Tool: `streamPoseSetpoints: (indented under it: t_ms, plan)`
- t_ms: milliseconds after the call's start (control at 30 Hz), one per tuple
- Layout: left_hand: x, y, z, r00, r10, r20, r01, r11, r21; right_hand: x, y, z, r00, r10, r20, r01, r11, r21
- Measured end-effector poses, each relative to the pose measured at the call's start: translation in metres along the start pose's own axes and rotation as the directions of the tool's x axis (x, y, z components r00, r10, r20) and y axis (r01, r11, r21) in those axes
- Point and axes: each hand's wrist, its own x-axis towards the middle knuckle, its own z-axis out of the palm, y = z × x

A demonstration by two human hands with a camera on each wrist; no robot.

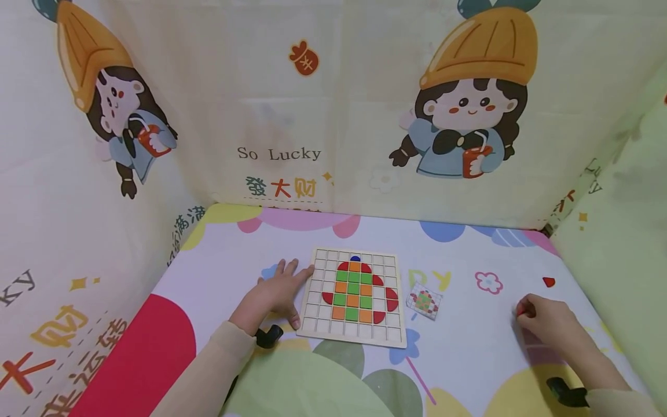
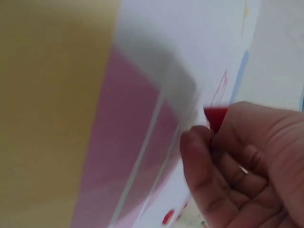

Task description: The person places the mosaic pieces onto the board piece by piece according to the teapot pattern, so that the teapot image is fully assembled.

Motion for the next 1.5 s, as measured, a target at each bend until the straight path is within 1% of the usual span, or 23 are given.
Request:
streamPoseSetpoints:
  t_ms: [33, 67, 167, 300, 433, 533, 633, 800, 1000, 1133, 1200, 1300, 1367, 1433, 1500]
  plan:
    - [0.001, 0.000, 0.000, 1.000, 0.000, 0.000, 0.000, 1.000, 0.001, 0.000, -0.004, 0.001, 1.000, -0.007, -0.014, 0.008, 1.000, 0.020]
    - [0.001, 0.000, 0.001, 1.000, 0.001, 0.001, -0.001, 1.000, 0.003, 0.000, -0.008, 0.002, 1.000, -0.008, -0.011, 0.009, 0.999, 0.038]
    - [0.003, 0.000, 0.001, 1.000, 0.002, 0.000, -0.002, 1.000, 0.004, 0.002, -0.022, 0.003, 1.000, 0.009, 0.027, -0.011, 0.997, 0.076]
    - [0.003, 0.000, 0.001, 1.000, 0.004, 0.000, -0.004, 1.000, 0.005, 0.007, -0.034, 0.004, 0.996, 0.028, 0.081, -0.036, 0.995, 0.095]
    - [0.002, 0.000, 0.000, 1.000, 0.007, 0.001, -0.007, 1.000, 0.009, 0.011, -0.044, 0.004, 0.995, 0.055, 0.086, -0.064, 0.992, 0.111]
    - [0.001, 0.001, -0.001, 1.000, 0.008, 0.001, -0.008, 1.000, 0.009, 0.015, -0.049, 0.007, 0.996, 0.072, 0.047, -0.077, 0.992, 0.096]
    - [0.000, 0.002, -0.001, 1.000, 0.010, 0.000, -0.010, 1.000, 0.011, 0.020, -0.052, 0.011, 0.998, 0.059, 0.018, -0.061, 0.995, 0.081]
    - [0.000, 0.001, 0.000, 1.000, 0.005, -0.001, -0.005, 1.000, 0.020, 0.026, -0.057, 0.013, 0.998, 0.052, 0.035, -0.054, 0.996, 0.067]
    - [0.002, 0.000, 0.001, 1.000, -0.003, -0.004, 0.003, 1.000, 0.020, 0.029, -0.069, 0.010, 0.997, 0.055, 0.057, -0.056, 0.998, 0.017]
    - [0.002, 0.002, 0.001, 1.000, -0.002, -0.001, 0.002, 1.000, 0.011, 0.028, -0.075, 0.009, 0.996, 0.055, 0.075, -0.055, 0.998, -0.003]
    - [0.002, 0.002, 0.000, 1.000, 0.001, 0.000, -0.001, 1.000, 0.005, 0.025, -0.077, 0.008, 0.993, 0.063, 0.098, -0.063, 0.998, -0.005]
    - [0.001, 0.003, 0.000, 1.000, 0.000, 0.002, 0.000, 1.000, 0.002, 0.021, -0.080, 0.009, 0.991, 0.033, 0.128, -0.032, 0.999, -0.007]
    - [0.000, 0.003, -0.001, 1.000, -0.004, 0.003, 0.004, 1.000, 0.002, 0.019, -0.082, 0.011, 0.990, -0.005, 0.141, 0.004, 1.000, 0.005]
    - [-0.001, 0.003, -0.001, 1.000, -0.007, 0.001, 0.007, 1.000, 0.001, 0.018, -0.084, 0.013, 0.990, -0.045, 0.136, 0.043, 0.999, 0.013]
    - [-0.002, 0.003, -0.001, 1.000, -0.008, -0.001, 0.008, 1.000, -0.001, 0.018, -0.087, 0.015, 0.990, -0.063, 0.124, 0.062, 0.998, 0.014]
